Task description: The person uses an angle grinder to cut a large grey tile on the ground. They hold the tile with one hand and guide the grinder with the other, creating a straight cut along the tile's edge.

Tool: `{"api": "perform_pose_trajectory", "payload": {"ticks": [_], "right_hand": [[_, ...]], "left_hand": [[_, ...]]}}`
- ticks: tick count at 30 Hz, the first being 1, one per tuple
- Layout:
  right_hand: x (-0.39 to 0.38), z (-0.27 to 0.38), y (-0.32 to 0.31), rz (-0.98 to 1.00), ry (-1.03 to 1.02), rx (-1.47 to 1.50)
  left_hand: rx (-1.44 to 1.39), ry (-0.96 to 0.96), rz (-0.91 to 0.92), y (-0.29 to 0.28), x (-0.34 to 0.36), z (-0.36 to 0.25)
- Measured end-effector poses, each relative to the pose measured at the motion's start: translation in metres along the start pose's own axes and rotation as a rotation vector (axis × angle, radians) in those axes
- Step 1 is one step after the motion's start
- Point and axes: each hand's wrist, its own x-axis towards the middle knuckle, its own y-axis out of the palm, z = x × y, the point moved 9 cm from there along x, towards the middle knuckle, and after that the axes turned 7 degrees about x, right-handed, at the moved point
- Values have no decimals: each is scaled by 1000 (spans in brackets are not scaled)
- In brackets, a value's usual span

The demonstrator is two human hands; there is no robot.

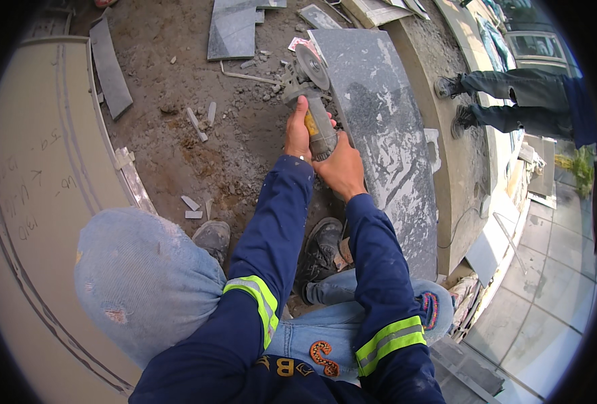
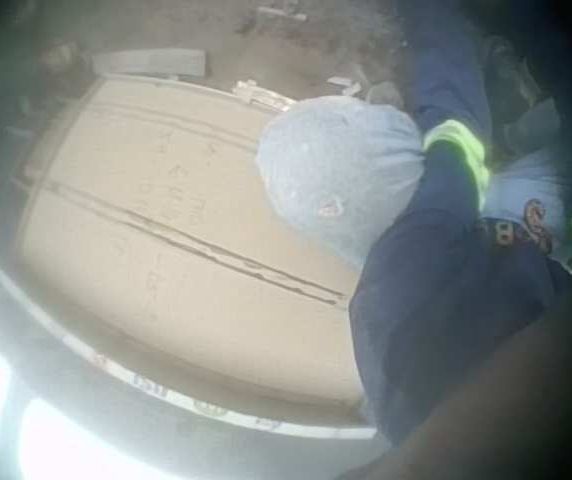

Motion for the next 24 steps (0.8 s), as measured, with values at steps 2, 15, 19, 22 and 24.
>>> {"api": "perform_pose_trajectory", "payload": {"ticks": [2, 15, 19, 22, 24], "right_hand": [[-2, 4, -3, 11, 1, -1], [6, -3, 2, 11, 19, 7], [10, -2, 4, 17, 37, 16], [12, -3, 6, 9, 37, 13], [15, -3, 7, 10, 37, 8]], "left_hand": [[-18, -13, -7, -1, 1, 1], [-23, -36, 5, 5, 4, -4], [-15, -32, 5, 4, 6, -8], [9, -37, 9, 3, 10, -8], [29, -38, 17, 1, 14, -8]]}}
